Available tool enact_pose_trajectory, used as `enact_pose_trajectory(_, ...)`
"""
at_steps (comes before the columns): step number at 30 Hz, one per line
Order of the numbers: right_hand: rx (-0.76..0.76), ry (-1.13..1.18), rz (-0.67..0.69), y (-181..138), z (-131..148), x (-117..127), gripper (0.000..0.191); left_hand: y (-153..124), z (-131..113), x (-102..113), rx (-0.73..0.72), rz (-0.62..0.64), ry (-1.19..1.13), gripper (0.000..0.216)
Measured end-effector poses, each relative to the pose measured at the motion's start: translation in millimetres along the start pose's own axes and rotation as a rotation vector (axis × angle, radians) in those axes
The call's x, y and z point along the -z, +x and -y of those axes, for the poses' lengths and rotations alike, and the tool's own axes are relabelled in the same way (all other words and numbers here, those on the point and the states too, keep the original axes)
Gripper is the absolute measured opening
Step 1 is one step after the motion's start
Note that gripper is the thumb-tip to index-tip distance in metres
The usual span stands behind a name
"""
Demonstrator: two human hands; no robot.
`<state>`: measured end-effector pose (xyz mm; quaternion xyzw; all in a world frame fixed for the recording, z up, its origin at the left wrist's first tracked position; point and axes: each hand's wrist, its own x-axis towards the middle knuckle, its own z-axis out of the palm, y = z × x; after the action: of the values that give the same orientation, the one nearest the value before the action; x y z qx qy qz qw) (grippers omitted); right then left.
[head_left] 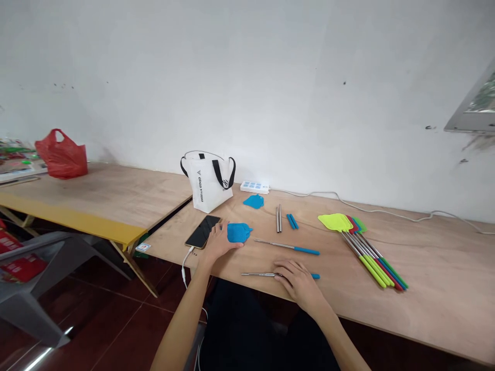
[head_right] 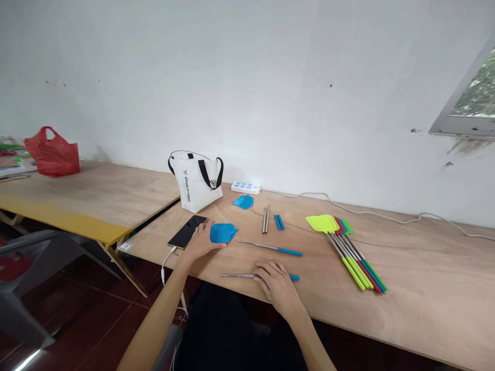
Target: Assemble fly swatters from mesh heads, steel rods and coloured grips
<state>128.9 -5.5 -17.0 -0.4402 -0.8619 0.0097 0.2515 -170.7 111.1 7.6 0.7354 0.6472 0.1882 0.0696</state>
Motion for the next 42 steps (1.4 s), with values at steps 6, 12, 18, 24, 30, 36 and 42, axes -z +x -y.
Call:
enact_pose_trajectory(6,-0.191,0.111,-0.152,-1.8,-10.3,4.3,0.031,-7.9,-18.6,18.6,-0.091,-0.051,-0.167,0.103)
enact_pose_trajectory(12,-0.284,0.032,-0.366,-6.9,-30.4,14.3,0.039,-22.5,-51.8,24.4,-0.327,0.001,-0.318,0.1)
enact_pose_trajectory(18,-0.3,-0.043,-0.492,-10.7,-36.3,12.7,0.037,-25.2,-74.6,10.2,-0.38,0.02,-0.445,0.098)
enact_pose_trajectory(24,-0.219,-0.046,-0.522,-8.1,-34.8,14.4,0.034,-26.1,-75.6,10.9,-0.399,-0.043,-0.453,0.095)
enact_pose_trajectory(30,-0.218,-0.09,-0.448,-11.3,-35.7,14.9,0.048,-25.4,-73.3,11.8,-0.48,-0.04,-0.411,0.1)
enact_pose_trajectory(36,-0.199,-0.078,-0.424,-11.6,-37.1,14.5,0.053,-26.9,-77.8,14.6,-0.511,-0.06,-0.419,0.101)
enact_pose_trajectory(42,-0.171,-0.132,-0.398,-9.4,-36.7,13.7,0.039,-28.7,-71.7,21.6,-0.507,0.022,-0.421,0.099)
